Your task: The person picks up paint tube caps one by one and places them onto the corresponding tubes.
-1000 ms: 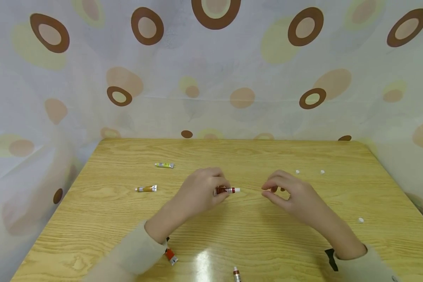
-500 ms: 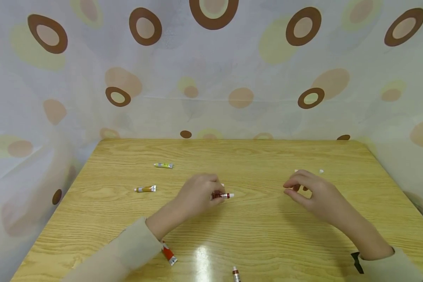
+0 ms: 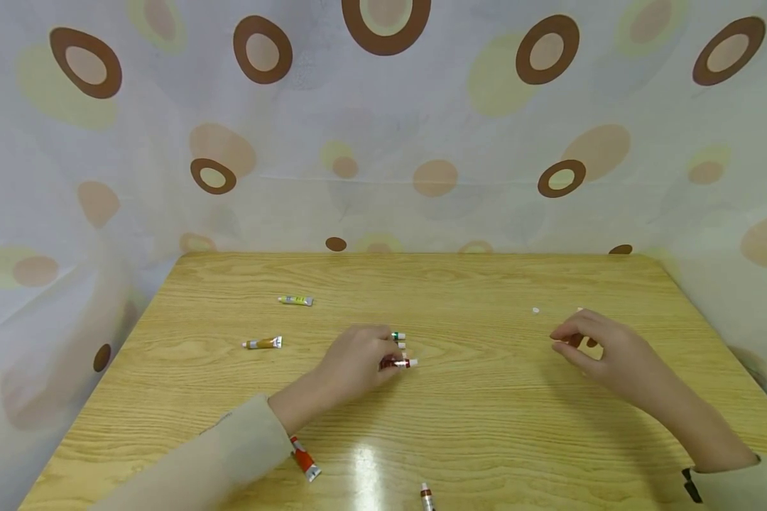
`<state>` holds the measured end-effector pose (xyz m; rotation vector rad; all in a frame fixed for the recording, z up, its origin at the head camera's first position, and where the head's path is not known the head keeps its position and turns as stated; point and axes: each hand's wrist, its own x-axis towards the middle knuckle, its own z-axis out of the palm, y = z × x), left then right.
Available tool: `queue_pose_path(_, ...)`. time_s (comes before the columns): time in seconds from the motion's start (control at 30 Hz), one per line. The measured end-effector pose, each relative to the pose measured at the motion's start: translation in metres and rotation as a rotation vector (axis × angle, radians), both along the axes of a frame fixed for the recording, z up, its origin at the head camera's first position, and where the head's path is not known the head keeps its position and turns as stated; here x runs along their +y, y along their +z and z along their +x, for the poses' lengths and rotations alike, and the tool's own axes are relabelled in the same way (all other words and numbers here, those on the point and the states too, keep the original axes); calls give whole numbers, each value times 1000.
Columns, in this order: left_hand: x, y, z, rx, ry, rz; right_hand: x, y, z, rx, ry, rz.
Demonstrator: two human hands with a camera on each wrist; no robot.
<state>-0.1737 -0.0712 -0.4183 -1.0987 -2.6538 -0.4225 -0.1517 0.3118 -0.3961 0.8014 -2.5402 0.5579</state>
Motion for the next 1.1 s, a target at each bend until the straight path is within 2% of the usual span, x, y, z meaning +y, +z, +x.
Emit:
queue_pose_path(0.47,-1,-11,1,6,8,-84,37,-17,5,-73,-89,75)
queue_pose_path(0.8,-2,-11,1,18,28,-127,59,-31,6,-272,-109,101)
queue_pose_path(1.1,-2,-14,1,39,35,-147,64,-42,4,-247,-68,130)
